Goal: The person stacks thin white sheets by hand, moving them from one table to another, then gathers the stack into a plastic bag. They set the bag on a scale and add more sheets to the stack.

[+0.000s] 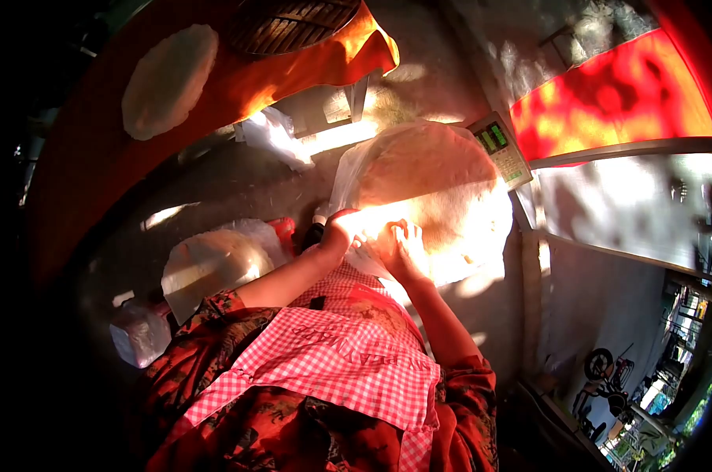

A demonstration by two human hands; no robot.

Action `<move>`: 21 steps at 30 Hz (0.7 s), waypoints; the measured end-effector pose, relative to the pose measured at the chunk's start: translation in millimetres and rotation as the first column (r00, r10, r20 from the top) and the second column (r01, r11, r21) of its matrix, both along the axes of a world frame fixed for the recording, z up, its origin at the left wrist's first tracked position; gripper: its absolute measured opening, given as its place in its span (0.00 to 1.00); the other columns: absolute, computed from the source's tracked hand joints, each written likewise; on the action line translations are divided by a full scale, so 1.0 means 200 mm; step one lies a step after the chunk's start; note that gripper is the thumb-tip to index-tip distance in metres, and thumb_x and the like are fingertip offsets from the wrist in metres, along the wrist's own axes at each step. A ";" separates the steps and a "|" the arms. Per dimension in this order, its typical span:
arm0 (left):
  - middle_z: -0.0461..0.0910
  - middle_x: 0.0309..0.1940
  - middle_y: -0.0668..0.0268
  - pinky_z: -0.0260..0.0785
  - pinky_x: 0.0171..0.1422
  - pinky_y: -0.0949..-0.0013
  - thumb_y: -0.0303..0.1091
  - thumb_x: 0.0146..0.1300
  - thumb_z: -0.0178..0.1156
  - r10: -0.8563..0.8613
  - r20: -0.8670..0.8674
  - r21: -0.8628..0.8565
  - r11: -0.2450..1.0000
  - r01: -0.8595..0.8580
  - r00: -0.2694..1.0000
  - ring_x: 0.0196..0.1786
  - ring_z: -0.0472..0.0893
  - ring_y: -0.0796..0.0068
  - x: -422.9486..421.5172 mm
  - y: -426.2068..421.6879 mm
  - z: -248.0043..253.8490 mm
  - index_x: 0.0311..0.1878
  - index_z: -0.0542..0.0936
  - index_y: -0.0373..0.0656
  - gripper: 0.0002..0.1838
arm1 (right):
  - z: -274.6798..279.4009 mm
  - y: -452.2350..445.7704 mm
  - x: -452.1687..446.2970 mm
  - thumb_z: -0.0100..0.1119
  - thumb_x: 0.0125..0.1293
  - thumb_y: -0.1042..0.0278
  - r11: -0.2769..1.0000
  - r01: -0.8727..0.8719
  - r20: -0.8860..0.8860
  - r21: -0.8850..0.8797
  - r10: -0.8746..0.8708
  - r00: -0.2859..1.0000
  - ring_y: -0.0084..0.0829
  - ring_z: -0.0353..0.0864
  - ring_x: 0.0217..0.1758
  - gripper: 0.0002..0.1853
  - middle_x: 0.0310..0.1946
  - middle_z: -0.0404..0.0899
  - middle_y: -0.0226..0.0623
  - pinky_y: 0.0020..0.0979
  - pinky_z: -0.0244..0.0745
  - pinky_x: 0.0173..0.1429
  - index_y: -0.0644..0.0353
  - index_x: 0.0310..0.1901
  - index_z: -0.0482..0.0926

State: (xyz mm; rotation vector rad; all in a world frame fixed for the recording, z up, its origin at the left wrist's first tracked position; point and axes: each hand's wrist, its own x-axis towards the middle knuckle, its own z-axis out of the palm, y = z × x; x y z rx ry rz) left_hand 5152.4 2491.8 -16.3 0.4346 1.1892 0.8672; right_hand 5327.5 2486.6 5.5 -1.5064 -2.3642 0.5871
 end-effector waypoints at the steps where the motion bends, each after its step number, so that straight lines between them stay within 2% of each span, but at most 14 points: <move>1: 0.80 0.32 0.68 0.67 0.30 0.77 0.33 0.66 0.53 -0.005 0.004 -0.016 1.000 0.005 1.000 0.28 0.76 0.80 -0.01 0.00 0.01 0.51 0.78 0.38 0.14 | 0.00 0.00 0.00 0.66 0.57 0.51 1.000 -0.019 0.013 0.001 0.019 1.000 0.50 0.68 0.55 0.29 0.51 0.71 0.48 0.44 0.65 0.62 0.67 0.51 0.73; 2: 0.80 0.32 0.67 0.68 0.30 0.76 0.32 0.66 0.52 0.039 -0.015 -0.033 0.999 -0.040 0.999 0.28 0.76 0.78 0.00 0.00 0.03 0.52 0.76 0.38 0.14 | 0.00 0.00 0.00 0.65 0.58 0.52 0.999 -0.037 0.026 0.003 0.037 0.999 0.50 0.68 0.56 0.28 0.51 0.71 0.48 0.44 0.65 0.62 0.67 0.51 0.72; 5: 0.79 0.35 0.63 0.70 0.32 0.72 0.30 0.65 0.51 0.138 -0.048 -0.077 0.987 -0.141 0.989 0.30 0.77 0.74 0.03 -0.01 0.06 0.55 0.71 0.37 0.16 | 0.03 -0.03 -0.02 0.63 0.59 0.56 0.988 -0.124 0.216 0.097 0.101 0.971 0.51 0.68 0.55 0.25 0.52 0.71 0.48 0.44 0.67 0.61 0.67 0.51 0.72; 8: 0.78 0.41 0.59 0.73 0.37 0.68 0.27 0.64 0.50 0.127 -0.035 -0.083 0.988 -0.130 0.991 0.36 0.79 0.69 0.03 -0.04 0.04 0.56 0.68 0.36 0.17 | -0.01 -0.04 0.00 0.61 0.59 0.62 1.000 0.013 -0.005 -0.007 -0.013 1.000 0.53 0.67 0.57 0.23 0.54 0.70 0.48 0.43 0.68 0.60 0.67 0.52 0.72; 9: 0.77 0.44 0.58 0.74 0.39 0.67 0.26 0.64 0.50 0.092 -0.035 -0.066 0.993 -0.094 0.995 0.38 0.80 0.67 0.04 -0.06 0.04 0.56 0.68 0.36 0.17 | -0.02 -0.01 0.03 0.60 0.61 0.64 0.998 0.056 0.040 0.033 -0.057 0.998 0.48 0.73 0.52 0.17 0.46 0.76 0.46 0.41 0.71 0.58 0.66 0.48 0.75; 11: 0.76 0.47 0.57 0.75 0.43 0.65 0.24 0.63 0.50 0.025 -0.044 -0.047 0.999 -0.027 0.999 0.43 0.80 0.65 0.03 -0.07 0.02 0.55 0.67 0.35 0.17 | -0.14 0.10 0.19 0.55 0.65 0.66 0.986 0.163 0.056 -0.021 -0.162 0.985 0.44 0.79 0.37 0.11 0.31 0.79 0.42 0.40 0.75 0.47 0.63 0.43 0.78; 12: 0.75 0.48 0.57 0.76 0.45 0.65 0.24 0.62 0.50 -0.009 -0.052 -0.043 0.999 0.006 0.999 0.44 0.80 0.65 0.03 -0.08 -0.03 0.55 0.67 0.35 0.17 | -0.17 0.20 0.29 0.53 0.66 0.66 0.947 0.248 -0.265 -0.206 -0.298 0.917 0.45 0.79 0.32 0.09 0.27 0.79 0.42 0.42 0.75 0.42 0.63 0.39 0.79; 13: 0.75 0.49 0.56 0.76 0.46 0.64 0.24 0.62 0.51 -0.043 -0.060 -0.039 0.998 0.041 0.997 0.46 0.80 0.64 0.03 -0.08 -0.05 0.56 0.67 0.35 0.18 | -0.11 0.29 0.36 0.51 0.67 0.67 0.912 0.265 -0.378 -0.313 -0.375 0.846 0.47 0.79 0.29 0.09 0.25 0.80 0.43 0.43 0.74 0.38 0.63 0.37 0.79; 14: 0.77 0.43 0.60 0.76 0.39 0.69 0.23 0.62 0.51 0.037 -0.070 -0.032 0.999 -0.039 0.997 0.40 0.80 0.69 0.04 -0.09 -0.04 0.51 0.70 0.35 0.14 | -0.05 0.38 0.43 0.49 0.67 0.69 0.871 0.270 -0.477 -0.411 -0.458 0.750 0.48 0.80 0.27 0.10 0.24 0.81 0.44 0.44 0.74 0.34 0.63 0.35 0.79; 16: 0.76 0.47 0.59 0.75 0.49 0.64 0.31 0.67 0.51 -0.057 -0.035 -0.031 0.998 0.056 0.998 0.46 0.79 0.66 0.03 -0.08 0.03 0.55 0.69 0.37 0.15 | 0.52 0.48 0.42 0.47 0.65 0.72 0.934 0.305 -0.170 -0.188 -0.337 0.926 0.49 0.81 0.29 0.10 0.27 0.82 0.44 0.44 0.73 0.34 0.62 0.35 0.80; 17: 0.76 0.48 0.58 0.74 0.54 0.62 0.35 0.69 0.50 -0.103 -0.017 -0.025 0.994 0.102 0.995 0.49 0.79 0.64 0.03 -0.06 0.08 0.57 0.68 0.39 0.17 | 0.82 0.49 0.37 0.48 0.64 0.73 0.970 0.238 0.141 0.044 -0.242 0.960 0.47 0.82 0.31 0.09 0.29 0.82 0.43 0.43 0.74 0.35 0.60 0.35 0.81; 18: 0.76 0.48 0.58 0.74 0.55 0.61 0.41 0.72 0.47 -0.021 0.117 -0.037 0.999 0.025 0.993 0.50 0.79 0.62 0.04 -0.04 0.14 0.55 0.70 0.38 0.17 | 1.02 0.46 0.32 0.49 0.62 0.74 0.978 0.178 0.178 0.111 -0.196 0.964 0.45 0.82 0.33 0.09 0.30 0.82 0.42 0.42 0.75 0.36 0.58 0.37 0.81; 19: 0.76 0.48 0.56 0.74 0.55 0.59 0.42 0.72 0.47 0.043 0.265 -0.113 0.993 -0.013 0.963 0.49 0.79 0.61 0.06 -0.03 0.16 0.54 0.70 0.38 0.17 | 1.17 0.37 0.26 0.50 0.60 0.75 0.976 0.121 0.217 0.181 -0.159 0.963 0.43 0.82 0.34 0.10 0.30 0.82 0.41 0.41 0.75 0.37 0.55 0.38 0.82; 21: 0.77 0.49 0.53 0.74 0.54 0.57 0.44 0.72 0.46 0.170 0.527 -0.266 0.964 -0.029 0.833 0.49 0.79 0.58 0.08 0.00 0.17 0.53 0.71 0.37 0.19 | 1.32 0.14 0.15 0.51 0.57 0.76 0.992 0.026 0.128 0.127 -0.042 0.991 0.42 0.82 0.37 0.12 0.32 0.81 0.40 0.41 0.76 0.39 0.56 0.42 0.81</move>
